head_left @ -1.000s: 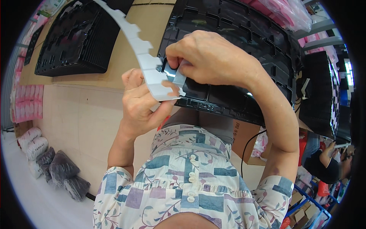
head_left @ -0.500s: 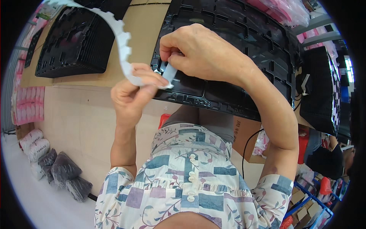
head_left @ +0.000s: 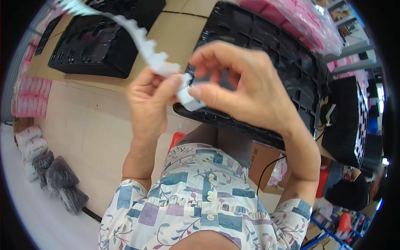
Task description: The person applies adhesive strips to the edges of black plastic trays and then places pink foam inserts into the trays. They repeat this process for multiple trays, stacking the completed units on a nearby table.
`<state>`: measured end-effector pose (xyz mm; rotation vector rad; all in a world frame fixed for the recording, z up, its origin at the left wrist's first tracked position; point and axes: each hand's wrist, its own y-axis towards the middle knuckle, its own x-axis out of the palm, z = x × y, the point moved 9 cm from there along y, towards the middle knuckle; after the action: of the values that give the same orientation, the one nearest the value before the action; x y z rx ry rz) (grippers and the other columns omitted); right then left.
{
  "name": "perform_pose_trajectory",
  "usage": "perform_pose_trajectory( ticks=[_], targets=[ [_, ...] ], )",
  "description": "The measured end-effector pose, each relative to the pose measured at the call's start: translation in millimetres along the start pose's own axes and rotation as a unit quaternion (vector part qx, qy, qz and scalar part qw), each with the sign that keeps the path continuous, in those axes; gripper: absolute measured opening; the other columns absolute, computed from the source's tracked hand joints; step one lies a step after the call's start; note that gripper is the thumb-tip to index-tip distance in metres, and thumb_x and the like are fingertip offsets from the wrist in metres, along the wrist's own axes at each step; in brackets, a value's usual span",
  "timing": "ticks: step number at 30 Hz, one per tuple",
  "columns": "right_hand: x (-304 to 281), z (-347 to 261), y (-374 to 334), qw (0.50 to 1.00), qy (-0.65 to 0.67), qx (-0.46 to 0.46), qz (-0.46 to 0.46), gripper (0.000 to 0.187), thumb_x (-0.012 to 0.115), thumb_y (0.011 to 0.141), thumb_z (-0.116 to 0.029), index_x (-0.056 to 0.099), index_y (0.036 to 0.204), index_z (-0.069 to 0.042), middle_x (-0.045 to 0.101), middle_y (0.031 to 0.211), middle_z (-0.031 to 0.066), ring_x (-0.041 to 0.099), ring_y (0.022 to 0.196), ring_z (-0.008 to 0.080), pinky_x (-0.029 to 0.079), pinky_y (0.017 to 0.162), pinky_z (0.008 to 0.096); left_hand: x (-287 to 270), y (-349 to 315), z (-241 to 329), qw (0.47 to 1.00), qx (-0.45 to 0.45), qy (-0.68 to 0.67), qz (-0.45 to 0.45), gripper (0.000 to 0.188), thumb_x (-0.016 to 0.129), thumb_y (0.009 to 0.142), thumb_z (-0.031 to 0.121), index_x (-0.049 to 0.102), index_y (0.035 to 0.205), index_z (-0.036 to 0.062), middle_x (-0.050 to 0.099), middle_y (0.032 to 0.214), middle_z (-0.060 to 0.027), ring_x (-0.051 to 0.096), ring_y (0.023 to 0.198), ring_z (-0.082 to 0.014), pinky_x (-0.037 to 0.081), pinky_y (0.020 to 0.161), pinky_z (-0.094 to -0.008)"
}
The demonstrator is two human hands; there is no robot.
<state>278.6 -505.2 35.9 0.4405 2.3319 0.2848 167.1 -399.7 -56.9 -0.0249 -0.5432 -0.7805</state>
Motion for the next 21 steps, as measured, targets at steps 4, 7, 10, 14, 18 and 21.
perform_pose_trajectory(
  ticks=[4, 7, 10, 14, 18, 21],
  targets=[
    [1.4, 20.1, -5.2, 0.988, 0.084, 0.130, 0.006, 0.024, 0.070, 0.079, -0.014, 0.068, 0.092, 0.006, 0.067, 0.071, 0.0103, 0.064, 0.063, 0.0147, 0.051, 0.059, 0.0287, 12.4, 10.0, -8.0, 0.999, -0.019, -0.010, -0.027, 0.023, 0.071, 0.090, 0.004, 0.065, 0.112, -0.0006, 0.070, 0.087, -0.0045, 0.063, 0.071, -0.0051, 0.049, 0.059, -0.0182],
    [-0.2, 28.8, -9.4, 0.985, 0.116, 0.120, 0.037, 0.021, 0.071, 0.080, -0.012, 0.070, 0.090, 0.006, 0.067, 0.069, 0.0084, 0.063, 0.062, 0.0113, 0.049, 0.058, 0.0261, 20.3, 10.2, -7.5, 0.999, -0.019, -0.002, -0.038, 0.024, 0.070, 0.091, 0.005, 0.064, 0.113, -0.0001, 0.070, 0.088, -0.0045, 0.062, 0.072, -0.0048, 0.048, 0.059, -0.0179],
    [-1.5, 24.6, -6.9, 0.985, 0.100, 0.136, 0.028, 0.019, 0.072, 0.081, -0.013, 0.071, 0.087, 0.005, 0.066, 0.067, 0.0074, 0.062, 0.062, 0.0094, 0.048, 0.057, 0.0249, 25.6, 9.6, -3.9, 0.999, -0.004, 0.008, -0.047, 0.024, 0.070, 0.091, 0.006, 0.064, 0.114, 0.0000, 0.070, 0.088, -0.0045, 0.063, 0.073, -0.0050, 0.049, 0.060, -0.0182],
    [-5.4, 27.5, -10.7, 0.982, 0.107, 0.149, 0.051, 0.017, 0.073, 0.081, -0.012, 0.071, 0.086, 0.004, 0.065, 0.065, 0.0067, 0.059, 0.061, 0.0086, 0.048, 0.056, 0.0253, 22.8, 12.1, -5.5, 0.999, 0.013, -0.014, -0.032, 0.023, 0.070, 0.092, 0.006, 0.064, 0.113, 0.0001, 0.070, 0.089, -0.0043, 0.063, 0.074, -0.0052, 0.050, 0.062, -0.0184],
    [-3.6, 26.5, -10.7, 0.984, 0.076, 0.156, 0.030, 0.015, 0.072, 0.082, -0.011, 0.071, 0.087, 0.003, 0.065, 0.064, 0.0071, 0.059, 0.060, 0.0086, 0.047, 0.055, 0.0260, 26.3, 10.8, -1.4, 0.999, 0.028, -0.002, -0.021, 0.022, 0.070, 0.092, 0.006, 0.064, 0.113, 0.0009, 0.069, 0.086, -0.0035, 0.062, 0.074, -0.0053, 0.049, 0.063, -0.0190],
    [-9.7, 19.7, -9.2, 0.986, 0.038, 0.154, 0.040, 0.014, 0.070, 0.082, -0.010, 0.069, 0.085, 0.003, 0.064, 0.064, 0.0080, 0.060, 0.058, 0.0109, 0.047, 0.055, 0.0263, 33.8, 10.8, -3.9, 0.998, -0.008, -0.011, -0.068, 0.018, 0.071, 0.092, 0.007, 0.066, 0.108, 0.0012, 0.069, 0.085, -0.0031, 0.061, 0.073, -0.0059, 0.049, 0.066, -0.0202]
  ],
)
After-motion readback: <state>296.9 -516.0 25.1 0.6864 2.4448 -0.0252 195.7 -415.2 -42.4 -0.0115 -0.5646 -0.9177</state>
